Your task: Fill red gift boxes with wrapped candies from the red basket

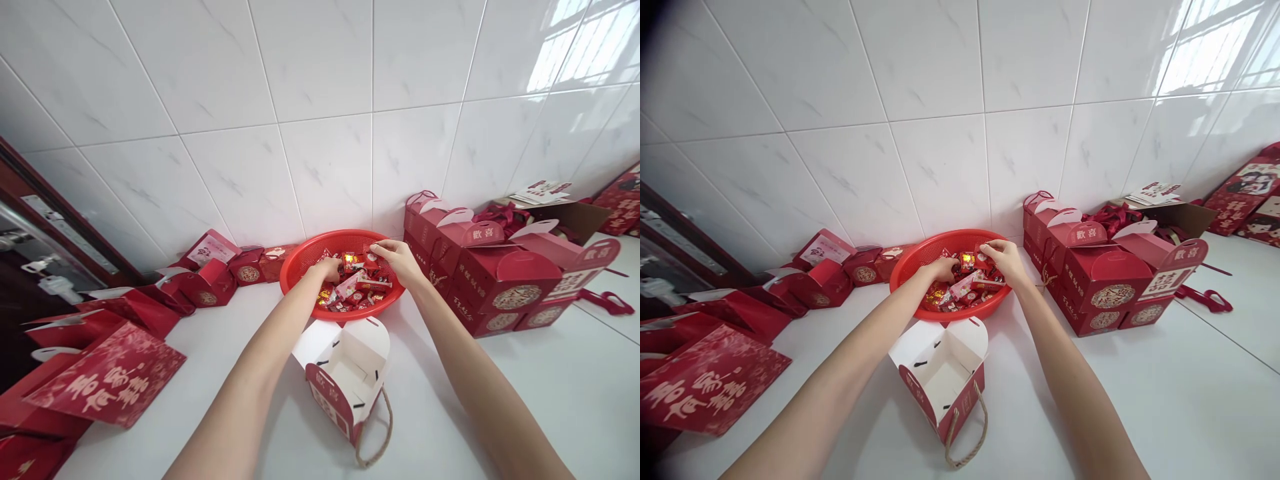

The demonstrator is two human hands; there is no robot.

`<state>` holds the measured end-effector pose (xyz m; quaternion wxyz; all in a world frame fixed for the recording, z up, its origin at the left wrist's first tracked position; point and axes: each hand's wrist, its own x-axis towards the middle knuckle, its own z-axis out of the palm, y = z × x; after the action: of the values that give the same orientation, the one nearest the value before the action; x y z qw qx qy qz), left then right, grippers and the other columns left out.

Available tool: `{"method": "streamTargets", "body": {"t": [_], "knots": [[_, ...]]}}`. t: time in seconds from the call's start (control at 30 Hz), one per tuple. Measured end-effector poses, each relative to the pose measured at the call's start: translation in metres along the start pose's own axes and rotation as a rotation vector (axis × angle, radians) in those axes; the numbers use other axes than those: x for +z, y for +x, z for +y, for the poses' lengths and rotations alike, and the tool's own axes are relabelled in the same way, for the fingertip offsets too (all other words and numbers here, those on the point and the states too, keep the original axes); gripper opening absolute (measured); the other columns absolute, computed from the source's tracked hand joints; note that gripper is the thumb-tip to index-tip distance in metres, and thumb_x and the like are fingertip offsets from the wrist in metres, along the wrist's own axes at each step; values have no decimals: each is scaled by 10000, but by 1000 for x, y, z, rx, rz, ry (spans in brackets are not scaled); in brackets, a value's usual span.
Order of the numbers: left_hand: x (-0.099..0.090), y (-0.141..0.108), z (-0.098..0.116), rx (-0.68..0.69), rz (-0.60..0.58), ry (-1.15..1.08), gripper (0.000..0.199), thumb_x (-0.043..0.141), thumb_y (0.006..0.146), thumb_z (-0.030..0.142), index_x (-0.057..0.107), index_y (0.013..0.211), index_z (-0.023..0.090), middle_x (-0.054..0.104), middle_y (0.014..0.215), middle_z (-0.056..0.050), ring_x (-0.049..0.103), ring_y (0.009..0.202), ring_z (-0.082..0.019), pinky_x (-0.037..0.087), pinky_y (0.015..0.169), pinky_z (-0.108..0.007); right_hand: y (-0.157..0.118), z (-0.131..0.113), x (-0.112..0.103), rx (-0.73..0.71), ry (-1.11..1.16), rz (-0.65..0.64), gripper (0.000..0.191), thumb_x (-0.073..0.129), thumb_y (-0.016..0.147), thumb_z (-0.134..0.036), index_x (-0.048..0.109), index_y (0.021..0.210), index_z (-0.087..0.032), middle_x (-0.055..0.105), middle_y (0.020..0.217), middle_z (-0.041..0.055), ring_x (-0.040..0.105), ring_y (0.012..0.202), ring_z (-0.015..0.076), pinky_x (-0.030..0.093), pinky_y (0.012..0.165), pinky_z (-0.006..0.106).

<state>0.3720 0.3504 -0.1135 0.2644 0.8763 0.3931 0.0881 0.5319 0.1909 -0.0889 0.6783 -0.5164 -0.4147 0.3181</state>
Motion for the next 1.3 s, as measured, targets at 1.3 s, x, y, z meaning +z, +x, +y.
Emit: {"method": "streamTargets", "body": {"t": [1.3], "knots": [[-33, -34, 40, 144, 200, -619, 418, 584, 832, 539, 724, 987, 177, 754, 985, -88, 691, 937, -205, 533, 845, -321, -16, -8, 19, 63, 55, -51, 425, 802, 592, -566, 640, 747, -205, 682, 769, 7, 600, 711, 159, 465, 612, 265]]}}
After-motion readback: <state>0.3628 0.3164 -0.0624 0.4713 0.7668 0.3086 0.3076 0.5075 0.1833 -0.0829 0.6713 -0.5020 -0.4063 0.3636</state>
